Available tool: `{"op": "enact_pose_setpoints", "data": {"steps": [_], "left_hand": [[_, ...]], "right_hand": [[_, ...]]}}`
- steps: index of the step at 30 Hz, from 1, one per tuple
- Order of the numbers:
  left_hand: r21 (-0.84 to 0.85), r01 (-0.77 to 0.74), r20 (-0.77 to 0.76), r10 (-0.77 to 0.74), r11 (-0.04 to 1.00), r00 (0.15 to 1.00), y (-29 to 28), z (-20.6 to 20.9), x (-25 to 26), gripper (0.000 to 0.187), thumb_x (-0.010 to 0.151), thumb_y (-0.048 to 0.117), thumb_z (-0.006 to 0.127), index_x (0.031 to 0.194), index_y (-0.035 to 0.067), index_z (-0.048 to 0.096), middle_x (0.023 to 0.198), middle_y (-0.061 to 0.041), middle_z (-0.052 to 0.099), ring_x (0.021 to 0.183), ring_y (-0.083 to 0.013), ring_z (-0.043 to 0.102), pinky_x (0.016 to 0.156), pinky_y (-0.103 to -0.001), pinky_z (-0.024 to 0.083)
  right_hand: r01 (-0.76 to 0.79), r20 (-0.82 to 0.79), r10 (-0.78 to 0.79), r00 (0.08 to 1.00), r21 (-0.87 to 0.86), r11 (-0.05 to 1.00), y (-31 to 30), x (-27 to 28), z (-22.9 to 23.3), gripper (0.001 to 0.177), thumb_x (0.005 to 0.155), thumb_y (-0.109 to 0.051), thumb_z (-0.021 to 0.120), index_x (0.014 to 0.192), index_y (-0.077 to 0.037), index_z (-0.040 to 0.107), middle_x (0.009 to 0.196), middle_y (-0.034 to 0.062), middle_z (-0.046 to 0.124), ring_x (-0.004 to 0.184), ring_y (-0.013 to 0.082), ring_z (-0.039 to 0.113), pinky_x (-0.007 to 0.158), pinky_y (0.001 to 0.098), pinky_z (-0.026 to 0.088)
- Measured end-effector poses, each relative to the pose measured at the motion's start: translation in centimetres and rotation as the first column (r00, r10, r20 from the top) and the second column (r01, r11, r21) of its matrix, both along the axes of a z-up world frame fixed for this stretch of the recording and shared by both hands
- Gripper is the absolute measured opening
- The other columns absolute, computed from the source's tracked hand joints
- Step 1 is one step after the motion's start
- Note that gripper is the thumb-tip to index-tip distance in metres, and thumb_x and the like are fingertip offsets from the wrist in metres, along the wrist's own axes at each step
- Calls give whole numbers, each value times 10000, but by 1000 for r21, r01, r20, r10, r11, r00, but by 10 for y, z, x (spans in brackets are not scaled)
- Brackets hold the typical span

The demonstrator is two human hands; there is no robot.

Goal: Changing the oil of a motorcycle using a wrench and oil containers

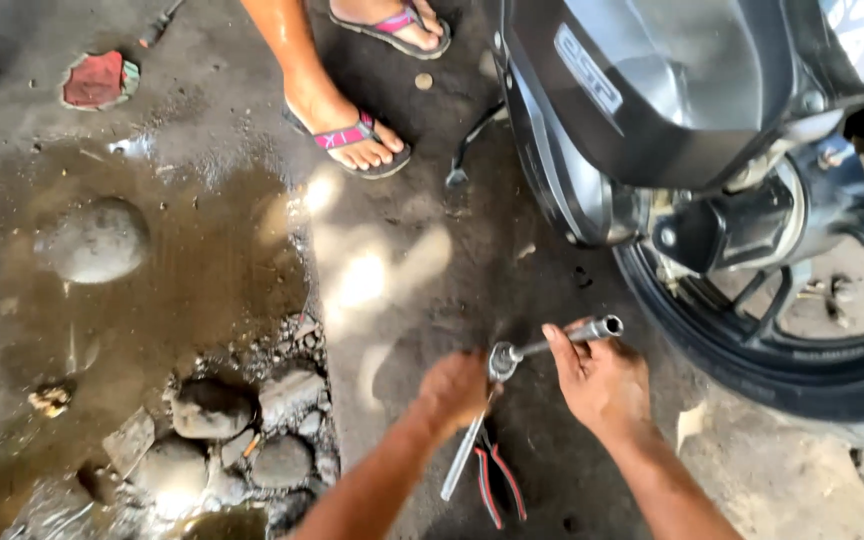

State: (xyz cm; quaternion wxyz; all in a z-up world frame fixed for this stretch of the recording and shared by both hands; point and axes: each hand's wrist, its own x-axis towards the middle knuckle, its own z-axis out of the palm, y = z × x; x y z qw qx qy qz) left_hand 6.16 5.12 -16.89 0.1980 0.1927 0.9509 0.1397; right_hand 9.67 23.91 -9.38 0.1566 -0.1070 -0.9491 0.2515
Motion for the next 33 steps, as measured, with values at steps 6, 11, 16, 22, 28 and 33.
{"op": "enact_pose_setpoints", "data": {"steps": [6, 11, 16, 22, 28, 33], "left_hand": [[50, -249, 358, 215, 967, 909, 36, -9, 6, 355, 905, 81, 632, 1235, 63, 503, 1096, -202, 674, 976, -467, 691, 781, -566, 589], [7, -562, 531, 473, 827, 703, 44, 19, 4, 489, 854, -37, 543, 1305, 53, 376, 1176, -200, 679, 1138, -465, 641, 939, -531, 539], [43, -348, 333, 315, 936, 889, 38, -6, 14, 577, 829, 178, 697, 1317, 45, 420, 1190, -202, 613, 1110, -439, 603, 910, -521, 537], [-64, -318, 329, 321, 946, 888, 46, -28, 8, 585, 812, 160, 773, 1311, 68, 482, 1238, -137, 673, 1181, -372, 640, 978, -445, 546], [-44, -250, 266, 253, 967, 930, 25, 1, 8, 594, 768, 229, 746, 1295, 99, 502, 1204, -164, 666, 1165, -401, 610, 924, -491, 559], [-95, -129, 155, 142, 987, 978, 40, -53, 9, 609, 760, 158, 828, 1271, 58, 513, 1165, -165, 653, 1099, -371, 659, 882, -465, 592]], "right_hand": [[56, 106, -23, 994, -324, 944, 7, 4, 10, 254, 969, -376, 640, 1005, -138, 722, 791, 35, 818, 779, 122, 815, 657, 245, 612], [-256, 35, 273, 961, -251, 934, 13, 8, 20, 218, 970, -314, 616, 1040, -160, 753, 940, -48, 828, 695, 89, 799, 617, 242, 596], [-318, -112, 304, 946, -138, 938, 4, 30, 29, 180, 991, -242, 613, 980, -102, 723, 875, -22, 787, 715, 103, 774, 656, 250, 584], [-335, -130, 327, 936, -41, 941, 1, 31, 27, 198, 997, -273, 597, 1007, -115, 716, 829, -10, 767, 691, 136, 756, 621, 284, 546], [-269, -142, 235, 962, -322, 908, 0, 57, 20, 188, 990, -175, 612, 1092, -45, 703, 1059, 21, 784, 850, 80, 786, 752, 206, 623], [-310, -83, 319, 944, 110, 945, -12, 25, 6, 266, 1036, -309, 556, 977, -111, 723, 694, 13, 725, 479, 101, 658, 428, 239, 503]]}}
